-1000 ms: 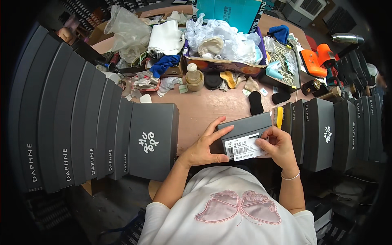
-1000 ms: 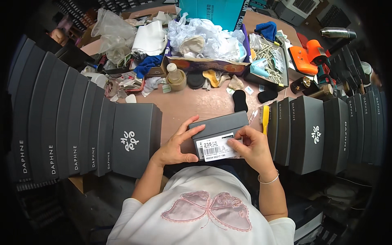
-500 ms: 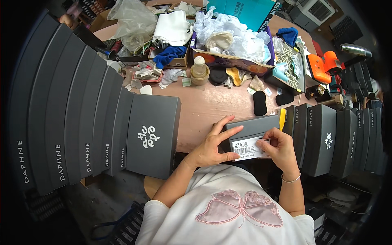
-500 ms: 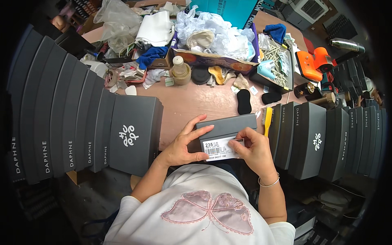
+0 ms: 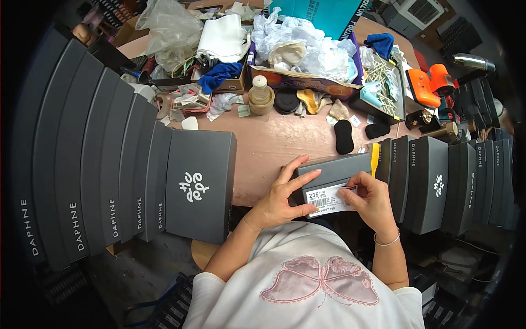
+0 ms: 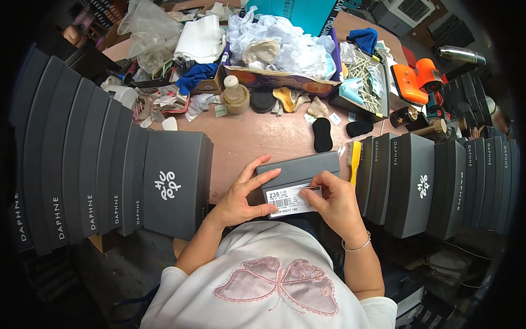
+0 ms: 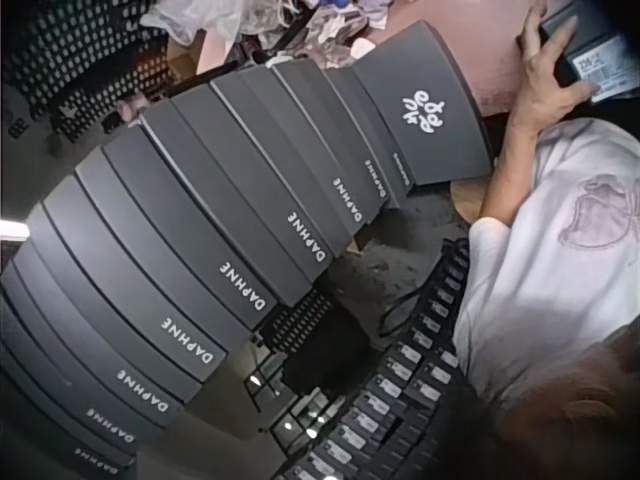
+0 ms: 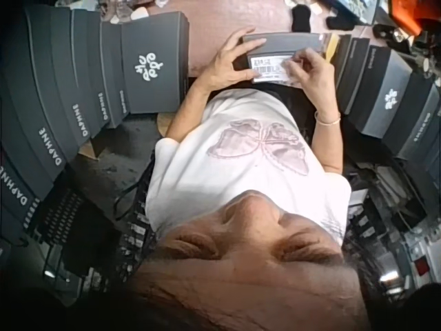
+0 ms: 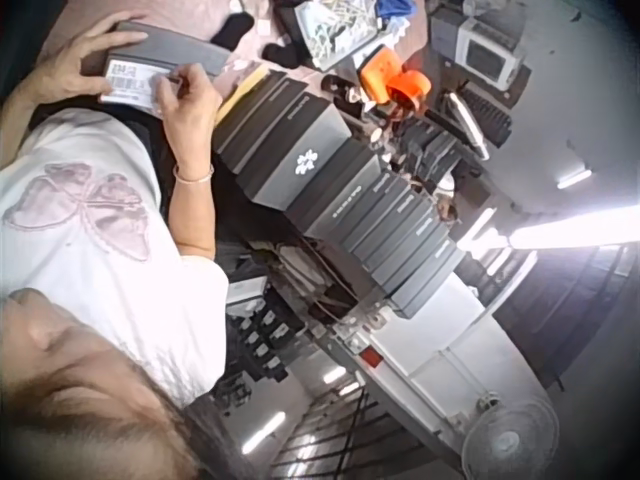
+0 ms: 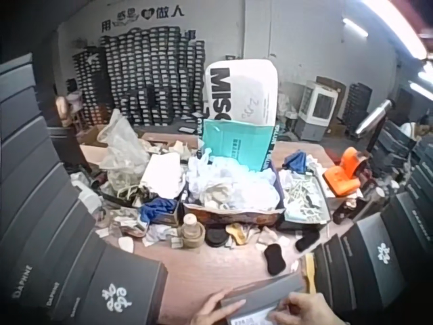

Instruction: Cleaning, inspecting, and packaging high-heeled shoes into boxes for shipping.

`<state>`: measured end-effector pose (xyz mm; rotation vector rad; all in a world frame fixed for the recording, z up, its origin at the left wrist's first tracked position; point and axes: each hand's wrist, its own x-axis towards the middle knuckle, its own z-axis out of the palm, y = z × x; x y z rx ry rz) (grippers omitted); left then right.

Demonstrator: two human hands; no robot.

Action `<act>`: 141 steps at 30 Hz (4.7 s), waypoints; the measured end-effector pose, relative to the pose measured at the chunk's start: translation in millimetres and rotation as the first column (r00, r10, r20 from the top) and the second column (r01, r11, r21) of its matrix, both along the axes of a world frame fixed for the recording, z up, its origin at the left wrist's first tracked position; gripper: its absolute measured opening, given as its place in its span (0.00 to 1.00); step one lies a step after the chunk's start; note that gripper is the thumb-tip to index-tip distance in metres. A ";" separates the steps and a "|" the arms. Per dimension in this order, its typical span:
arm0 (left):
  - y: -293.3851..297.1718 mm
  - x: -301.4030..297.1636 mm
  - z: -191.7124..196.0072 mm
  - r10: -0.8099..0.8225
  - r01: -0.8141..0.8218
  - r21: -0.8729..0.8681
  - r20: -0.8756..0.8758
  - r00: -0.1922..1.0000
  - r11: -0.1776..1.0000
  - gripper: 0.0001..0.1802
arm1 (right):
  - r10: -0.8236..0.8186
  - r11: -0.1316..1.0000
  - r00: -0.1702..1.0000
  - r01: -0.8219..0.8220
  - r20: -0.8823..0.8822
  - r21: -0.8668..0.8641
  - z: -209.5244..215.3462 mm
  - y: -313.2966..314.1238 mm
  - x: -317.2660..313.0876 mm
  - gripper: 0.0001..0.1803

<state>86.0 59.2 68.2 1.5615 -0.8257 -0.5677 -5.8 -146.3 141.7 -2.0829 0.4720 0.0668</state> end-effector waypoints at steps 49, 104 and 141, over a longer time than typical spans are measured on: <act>3.4 -19.4 -11.0 0.123 -0.585 -0.139 -0.914 0.386 0.799 0.16 | 0.007 0.482 1.000 0.023 -0.030 0.876 -124.9 -36.4 -50.8 0.27; 192.3 -7.9 -5.4 0.461 -0.838 0.543 0.731 0.502 0.051 0.35 | 0.638 0.751 0.595 -0.621 0.488 -0.225 -57.5 134.3 114.6 0.14; 193.7 -4.9 -40.0 0.651 -0.853 0.453 0.570 0.501 0.260 0.22 | 0.965 0.238 0.249 -0.699 0.082 -0.675 -118.0 196.6 213.8 0.05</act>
